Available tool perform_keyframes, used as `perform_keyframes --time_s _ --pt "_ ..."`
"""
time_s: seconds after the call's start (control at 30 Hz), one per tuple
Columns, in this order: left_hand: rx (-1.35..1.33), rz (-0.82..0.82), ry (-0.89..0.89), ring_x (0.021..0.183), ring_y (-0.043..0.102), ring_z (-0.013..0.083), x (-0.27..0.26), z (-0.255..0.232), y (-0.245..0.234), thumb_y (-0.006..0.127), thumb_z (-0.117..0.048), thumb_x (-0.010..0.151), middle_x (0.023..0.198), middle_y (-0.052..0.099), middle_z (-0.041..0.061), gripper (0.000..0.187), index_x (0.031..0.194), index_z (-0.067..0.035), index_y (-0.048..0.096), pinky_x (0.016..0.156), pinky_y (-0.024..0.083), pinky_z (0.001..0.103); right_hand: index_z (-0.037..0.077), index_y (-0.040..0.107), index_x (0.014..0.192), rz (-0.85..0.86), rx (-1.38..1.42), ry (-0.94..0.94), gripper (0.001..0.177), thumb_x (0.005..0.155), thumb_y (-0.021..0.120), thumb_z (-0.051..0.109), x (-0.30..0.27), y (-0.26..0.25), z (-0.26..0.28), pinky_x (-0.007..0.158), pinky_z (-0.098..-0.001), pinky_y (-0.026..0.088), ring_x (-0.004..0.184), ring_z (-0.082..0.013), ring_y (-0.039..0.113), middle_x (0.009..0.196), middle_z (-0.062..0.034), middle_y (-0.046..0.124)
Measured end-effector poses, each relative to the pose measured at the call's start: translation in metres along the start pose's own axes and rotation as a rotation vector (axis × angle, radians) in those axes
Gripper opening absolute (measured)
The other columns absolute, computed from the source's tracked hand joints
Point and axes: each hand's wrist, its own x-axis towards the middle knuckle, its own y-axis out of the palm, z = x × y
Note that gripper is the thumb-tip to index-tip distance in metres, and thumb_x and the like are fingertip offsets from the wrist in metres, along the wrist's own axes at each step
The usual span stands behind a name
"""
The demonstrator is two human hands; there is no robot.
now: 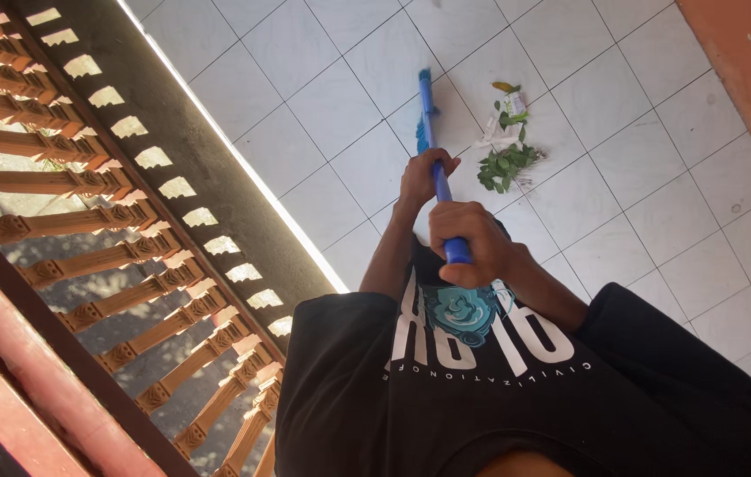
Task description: The person sweeps leaves and paper debris across a tiled floor using a broom.
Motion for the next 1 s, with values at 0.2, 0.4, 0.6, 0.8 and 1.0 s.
perform_keyframes --time_s 0.2,0.4,0.6,0.8,1.0 --pt "0.083 -0.164 -0.061 0.068 0.067 0.0224 0.006 -0.036 -0.050 0.084 -0.035 0.080 0.079 0.069 0.005 0.031 0.077 -0.008 0.070 0.064 0.052 0.038 0.013 0.046 0.056 -0.198 0.351 -0.143 0.071 0.090 0.046 0.075 0.015 -0.040 -0.005 0.059 -0.0319 0.043 0.050 -0.0136 0.049 0.052 0.0000 0.048" --pt "0.107 -0.261 -0.223 0.082 0.068 0.0278 0.000 0.057 -0.084 0.079 -0.025 0.079 0.128 0.063 0.012 0.049 0.124 -0.015 0.065 0.075 0.057 0.038 0.007 0.041 0.059 -0.191 0.649 -0.058 0.067 0.090 0.049 0.066 0.064 -0.030 -0.100 0.066 -0.0363 0.034 0.055 -0.0193 0.038 0.056 -0.0069 0.044" --pt "0.129 -0.528 -0.374 0.126 0.043 0.0569 0.057 0.170 -0.070 0.091 -0.031 0.082 0.143 0.024 0.041 0.103 0.158 -0.010 0.024 0.096 0.048 0.051 0.004 0.037 0.062 -0.126 0.808 0.066 0.066 0.089 0.047 0.064 0.128 -0.041 -0.225 0.067 -0.0364 0.030 0.061 -0.0198 0.033 0.058 -0.0063 0.035" --pt "0.192 -0.492 -0.629 0.101 0.071 0.0422 0.186 0.152 -0.088 0.076 -0.035 0.086 0.099 0.076 0.022 0.038 0.114 -0.012 0.067 0.089 0.055 0.049 0.003 0.037 0.062 -0.020 0.806 0.083 0.070 0.091 0.046 0.066 0.196 -0.142 -0.232 0.064 -0.0370 0.032 0.057 -0.0211 0.035 0.057 -0.0070 0.036" --pt "0.055 -0.214 -0.225 0.087 0.074 0.0372 0.289 0.076 -0.015 0.079 -0.034 0.086 0.090 0.073 0.019 0.031 0.100 -0.009 0.066 0.076 0.056 0.044 0.009 0.044 0.060 0.056 0.479 -0.128 0.072 0.093 0.047 0.073 0.224 -0.246 -0.197 0.059 -0.0346 0.039 0.053 -0.0186 0.047 0.056 -0.0033 0.047"
